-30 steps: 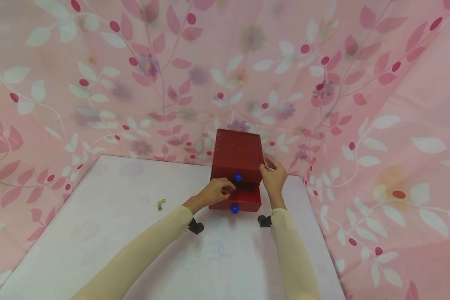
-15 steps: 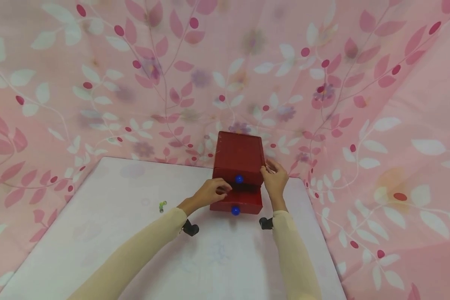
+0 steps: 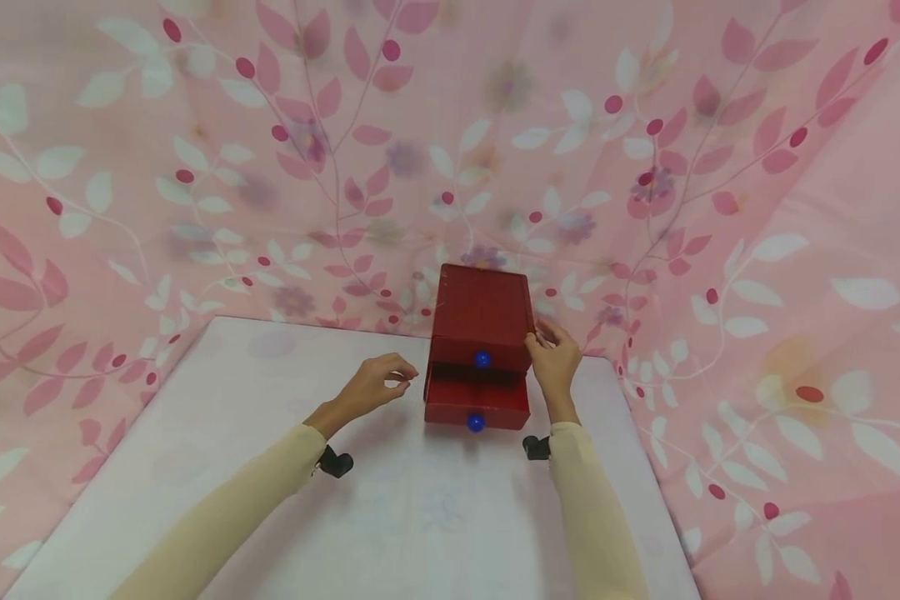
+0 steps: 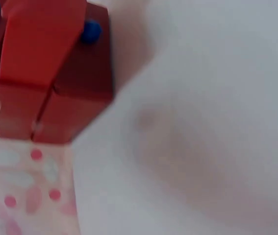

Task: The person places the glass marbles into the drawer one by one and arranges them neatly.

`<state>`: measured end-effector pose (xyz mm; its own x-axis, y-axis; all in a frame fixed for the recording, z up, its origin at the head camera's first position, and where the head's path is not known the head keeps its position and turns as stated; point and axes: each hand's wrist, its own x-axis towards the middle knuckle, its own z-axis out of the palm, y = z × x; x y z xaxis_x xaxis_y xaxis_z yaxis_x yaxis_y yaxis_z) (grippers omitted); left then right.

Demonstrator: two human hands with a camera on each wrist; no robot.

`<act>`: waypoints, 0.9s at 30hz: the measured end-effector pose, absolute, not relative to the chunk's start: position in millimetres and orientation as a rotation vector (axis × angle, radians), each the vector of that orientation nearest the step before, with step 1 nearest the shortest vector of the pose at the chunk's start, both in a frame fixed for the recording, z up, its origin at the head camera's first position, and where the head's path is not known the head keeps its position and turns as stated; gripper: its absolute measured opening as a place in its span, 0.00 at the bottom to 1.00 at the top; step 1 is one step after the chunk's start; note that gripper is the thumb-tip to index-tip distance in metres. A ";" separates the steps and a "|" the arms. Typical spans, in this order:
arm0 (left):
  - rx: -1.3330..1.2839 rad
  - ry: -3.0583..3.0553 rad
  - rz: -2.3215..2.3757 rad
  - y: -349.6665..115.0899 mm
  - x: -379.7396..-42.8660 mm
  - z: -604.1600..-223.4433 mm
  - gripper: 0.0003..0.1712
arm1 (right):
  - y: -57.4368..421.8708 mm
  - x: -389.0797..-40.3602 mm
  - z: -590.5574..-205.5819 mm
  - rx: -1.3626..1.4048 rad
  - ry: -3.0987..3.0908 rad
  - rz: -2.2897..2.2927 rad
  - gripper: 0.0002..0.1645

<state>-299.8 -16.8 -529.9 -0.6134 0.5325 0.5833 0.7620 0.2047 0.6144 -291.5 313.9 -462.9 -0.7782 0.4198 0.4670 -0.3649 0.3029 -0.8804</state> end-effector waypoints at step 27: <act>-0.747 -2.645 -1.283 -132.5 -290.5 -586.5 0.13 | 306.3 -278.3 -445.9 -0.011 -1.939 1.538 0.18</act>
<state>-290.5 -132.5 -586.5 -0.8732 0.3825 0.3020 0.4739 0.5221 0.7090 -278.3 306.3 -445.9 -0.7858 0.3905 0.4796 -0.3782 0.3103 -0.8722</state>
